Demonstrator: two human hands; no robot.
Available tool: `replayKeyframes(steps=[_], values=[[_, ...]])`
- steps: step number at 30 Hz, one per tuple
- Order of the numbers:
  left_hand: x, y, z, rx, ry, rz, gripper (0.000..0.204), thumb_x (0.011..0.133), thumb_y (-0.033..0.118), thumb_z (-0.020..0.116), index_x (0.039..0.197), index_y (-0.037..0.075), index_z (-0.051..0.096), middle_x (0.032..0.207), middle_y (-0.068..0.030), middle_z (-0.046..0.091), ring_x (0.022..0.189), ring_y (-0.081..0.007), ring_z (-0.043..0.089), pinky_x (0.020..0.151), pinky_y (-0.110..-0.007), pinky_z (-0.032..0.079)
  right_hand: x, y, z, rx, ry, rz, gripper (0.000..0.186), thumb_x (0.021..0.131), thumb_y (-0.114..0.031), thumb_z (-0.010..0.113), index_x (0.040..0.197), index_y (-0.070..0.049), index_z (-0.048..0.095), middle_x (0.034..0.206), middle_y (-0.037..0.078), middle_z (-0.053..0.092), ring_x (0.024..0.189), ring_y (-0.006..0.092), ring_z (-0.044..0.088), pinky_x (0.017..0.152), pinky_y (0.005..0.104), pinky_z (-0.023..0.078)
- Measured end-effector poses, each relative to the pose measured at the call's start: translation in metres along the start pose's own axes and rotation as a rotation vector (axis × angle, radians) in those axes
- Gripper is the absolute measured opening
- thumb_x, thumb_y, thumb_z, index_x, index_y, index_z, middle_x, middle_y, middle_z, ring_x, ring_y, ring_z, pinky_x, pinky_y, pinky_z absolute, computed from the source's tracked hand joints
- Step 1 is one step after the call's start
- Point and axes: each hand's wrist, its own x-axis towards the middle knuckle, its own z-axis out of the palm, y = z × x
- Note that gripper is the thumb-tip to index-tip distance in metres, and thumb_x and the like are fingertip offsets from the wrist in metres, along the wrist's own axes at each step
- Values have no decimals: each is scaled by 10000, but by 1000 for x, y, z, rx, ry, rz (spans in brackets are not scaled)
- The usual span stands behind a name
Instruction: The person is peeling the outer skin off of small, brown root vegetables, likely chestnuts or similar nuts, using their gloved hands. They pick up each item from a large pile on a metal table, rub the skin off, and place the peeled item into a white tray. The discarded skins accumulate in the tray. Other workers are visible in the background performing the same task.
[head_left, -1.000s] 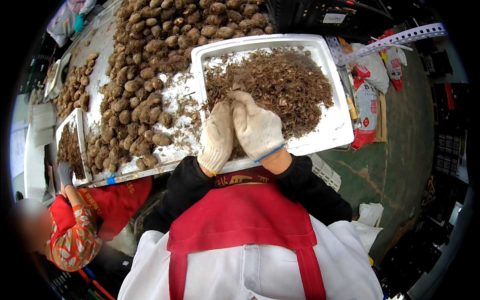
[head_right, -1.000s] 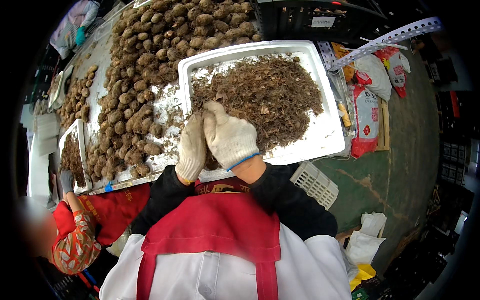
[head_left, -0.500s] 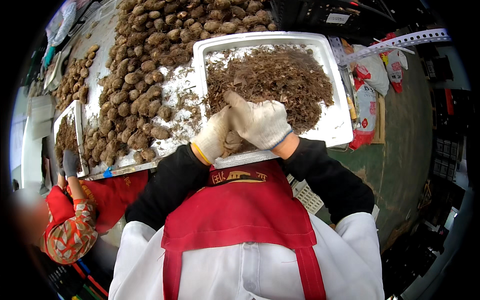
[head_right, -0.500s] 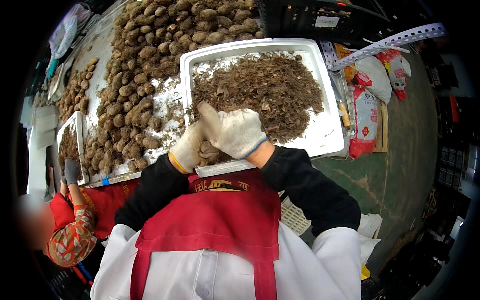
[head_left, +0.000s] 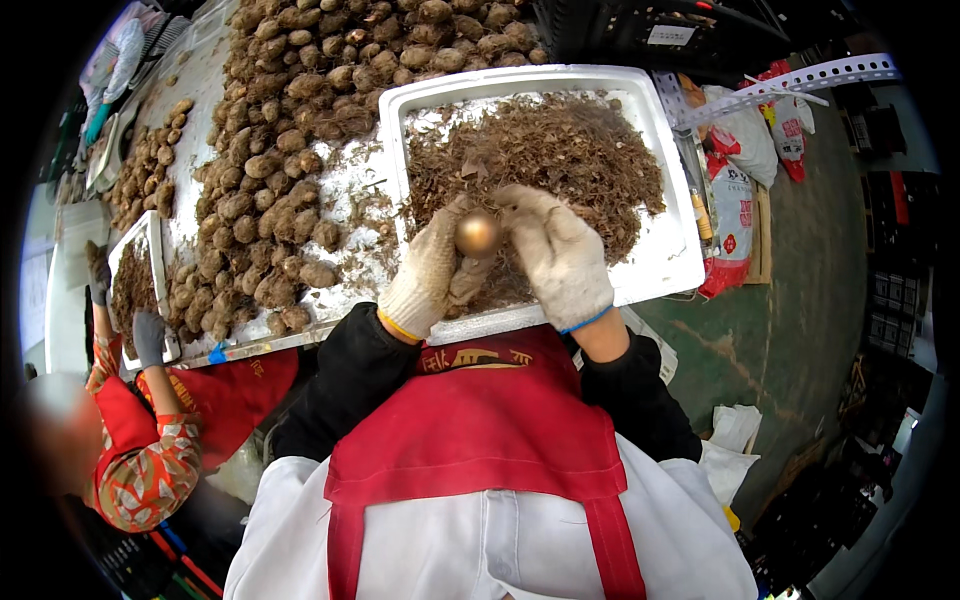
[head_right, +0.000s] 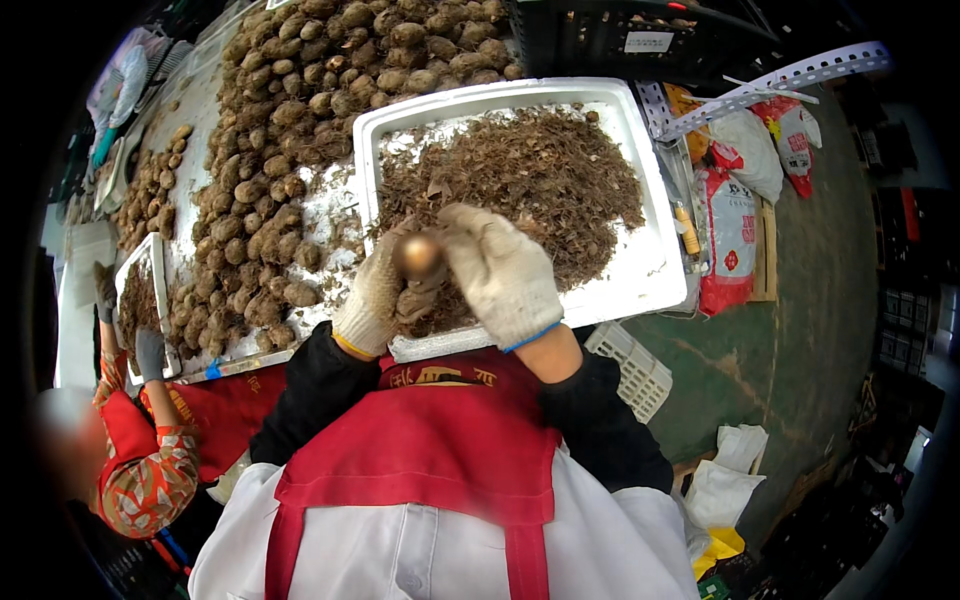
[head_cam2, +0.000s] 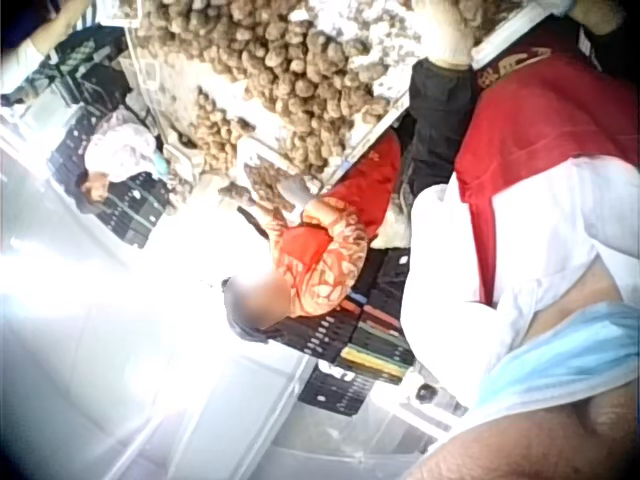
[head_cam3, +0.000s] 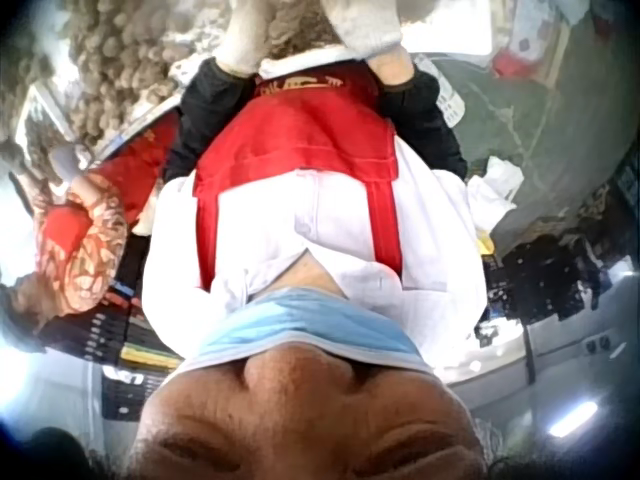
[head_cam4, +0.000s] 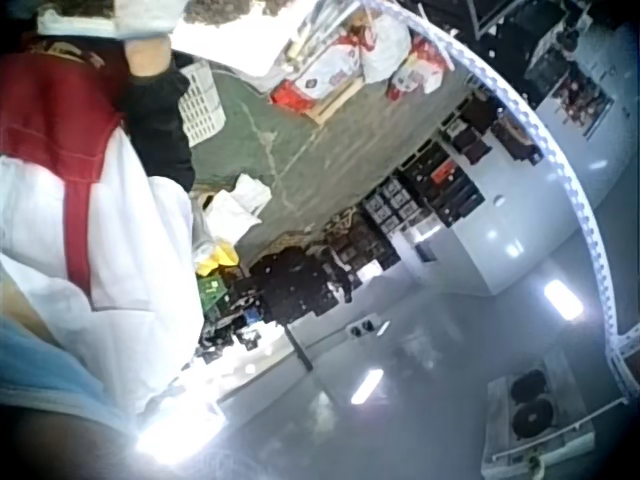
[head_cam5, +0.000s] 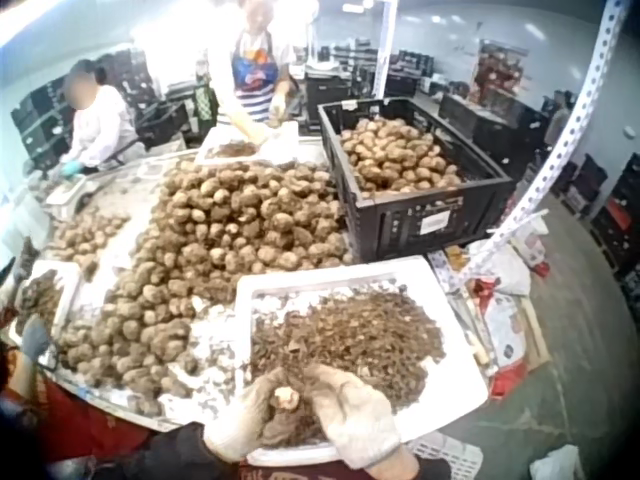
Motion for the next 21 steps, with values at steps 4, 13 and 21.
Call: replayKeyframes(steps=[4, 13, 21], values=[[15, -54, -15, 393, 147, 240, 409, 1050, 215, 469, 1389, -10, 423, 1298, -132, 510, 1140, -207, 481, 954, -322, 404, -2, -10, 19, -498, 39, -186, 408, 1037, -385, 450, 1257, -84, 615, 1134, 179, 694, 957, 339, 703, 772, 419, 570], [-2, -15, 3, 329, 125, 279, 455, 928, 114, 564, 1358, -15, 488, 1036, -75, 608, 892, -172, 601, 716, -270, 496, -1, 1, 25, 596, -36, 166, 673, 1017, -555, 417, 1426, -23, 468, 1225, 96, 626, 883, 173, 650, 752, 286, 532], [-22, 20, 25, 160, 181, 163, 283, 999, 171, 562, 1207, -5, 638, 752, -2, 589, 580, -58, 507, 509, -220, 395, 1, -2, 16, 990, -65, 321, 722, 975, -568, 477, 1434, -11, 454, 1123, 27, 632, 759, 44, 515, 562, 188, 346]])
